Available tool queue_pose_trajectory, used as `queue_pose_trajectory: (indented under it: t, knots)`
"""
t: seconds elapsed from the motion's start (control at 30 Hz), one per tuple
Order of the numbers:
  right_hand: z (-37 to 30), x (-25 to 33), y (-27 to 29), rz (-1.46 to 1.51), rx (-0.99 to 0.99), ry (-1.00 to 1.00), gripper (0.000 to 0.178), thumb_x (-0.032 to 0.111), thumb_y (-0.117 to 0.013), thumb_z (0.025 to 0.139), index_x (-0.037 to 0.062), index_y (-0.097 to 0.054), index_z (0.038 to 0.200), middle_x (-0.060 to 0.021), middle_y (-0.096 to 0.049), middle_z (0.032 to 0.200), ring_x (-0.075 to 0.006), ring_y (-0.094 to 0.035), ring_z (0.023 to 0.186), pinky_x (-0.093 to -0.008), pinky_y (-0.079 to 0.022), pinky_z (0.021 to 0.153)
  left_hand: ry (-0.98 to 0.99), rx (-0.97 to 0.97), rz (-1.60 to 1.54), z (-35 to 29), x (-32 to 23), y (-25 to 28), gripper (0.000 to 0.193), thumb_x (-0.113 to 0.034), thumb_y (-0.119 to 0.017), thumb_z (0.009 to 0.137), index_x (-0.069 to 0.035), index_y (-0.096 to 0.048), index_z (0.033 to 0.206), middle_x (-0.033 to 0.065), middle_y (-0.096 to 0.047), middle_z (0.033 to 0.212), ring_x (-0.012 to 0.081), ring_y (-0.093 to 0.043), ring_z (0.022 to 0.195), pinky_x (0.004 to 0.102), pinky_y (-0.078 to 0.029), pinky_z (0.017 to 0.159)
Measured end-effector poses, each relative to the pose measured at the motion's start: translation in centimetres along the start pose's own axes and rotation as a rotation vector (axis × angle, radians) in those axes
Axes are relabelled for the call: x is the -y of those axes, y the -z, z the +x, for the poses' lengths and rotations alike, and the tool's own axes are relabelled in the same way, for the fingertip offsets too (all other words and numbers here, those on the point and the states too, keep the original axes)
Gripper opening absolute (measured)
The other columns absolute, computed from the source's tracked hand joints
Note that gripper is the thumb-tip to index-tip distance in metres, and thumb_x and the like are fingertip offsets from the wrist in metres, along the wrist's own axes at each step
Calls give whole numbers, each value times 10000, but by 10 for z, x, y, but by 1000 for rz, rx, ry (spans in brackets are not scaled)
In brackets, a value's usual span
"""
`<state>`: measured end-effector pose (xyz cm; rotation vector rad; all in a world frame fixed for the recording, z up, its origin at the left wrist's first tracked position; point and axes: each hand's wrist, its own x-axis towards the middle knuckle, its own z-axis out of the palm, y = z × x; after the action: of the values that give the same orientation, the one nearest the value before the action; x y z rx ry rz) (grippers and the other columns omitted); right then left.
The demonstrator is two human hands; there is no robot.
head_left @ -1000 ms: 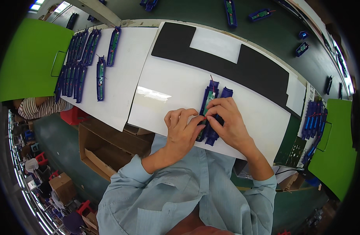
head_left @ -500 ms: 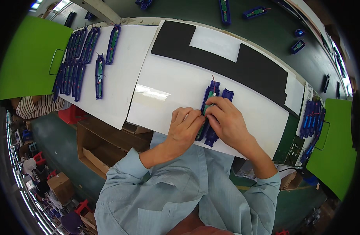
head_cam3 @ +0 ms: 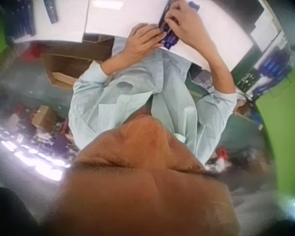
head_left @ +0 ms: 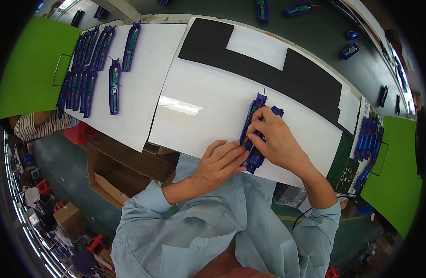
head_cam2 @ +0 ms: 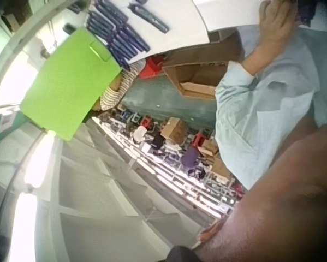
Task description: The person assembles small blue electronic devices on a white workbench. They repeatedly pick up a device, insert a small black rectangular component into a slot, and place the finished unit on a black mat. The process is repeated for multiple units throughout the clip.
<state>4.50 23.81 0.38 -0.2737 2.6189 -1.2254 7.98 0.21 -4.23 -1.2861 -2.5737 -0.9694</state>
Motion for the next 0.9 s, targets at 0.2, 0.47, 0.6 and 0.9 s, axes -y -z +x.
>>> queue_pose_trajectory:
  t: [0.2, 0.47, 0.6, 0.9]
  knots:
    - [-4, 3, -6, -88, -79, 95, 42, 58, -729, 905, 21, -714, 917, -117, -600, 1072, -315, -607, 986, -431, -475, 890, 11, 5, -10, 1, 1, 2, 478, -294, -860, 848, -101, -775, 1277, 40, -726, 1305, 237, -635, 1301, 447, -471, 1110]
    - [-14, 3, -20, -128, -154, 242, 123, -1, -702, 852, 9, -682, 973, -107, -619, 1120, -298, -592, 1047, -419, -479, 903, 15, -4, 38, -2, 1, -2, 466, -323, -842, 856, -125, -782, 1274, 32, -731, 1302, 226, -643, 1288, 425, -473, 1102]
    - [-15, -1, -20, -163, -156, 313, 162, -2, -702, 825, -1, -687, 986, -108, -638, 1169, -303, -600, 1074, -422, -490, 926, 12, -7, 26, -2, 0, -3, 468, -313, -840, 849, -123, -782, 1272, 40, -718, 1325, 237, -650, 1269, 429, -482, 1093]
    - [-33, -1, -17, -258, -354, 261, 363, 81, -782, 857, 29, -715, 1209, -140, -643, 1188, -319, -639, 1038, -432, -531, 893, -35, 156, -12, 24, -5, 29, 511, -277, -813, 867, -27, -715, 1301, 209, -625, 1437, 346, -635, 1243, 468, -521, 1060]
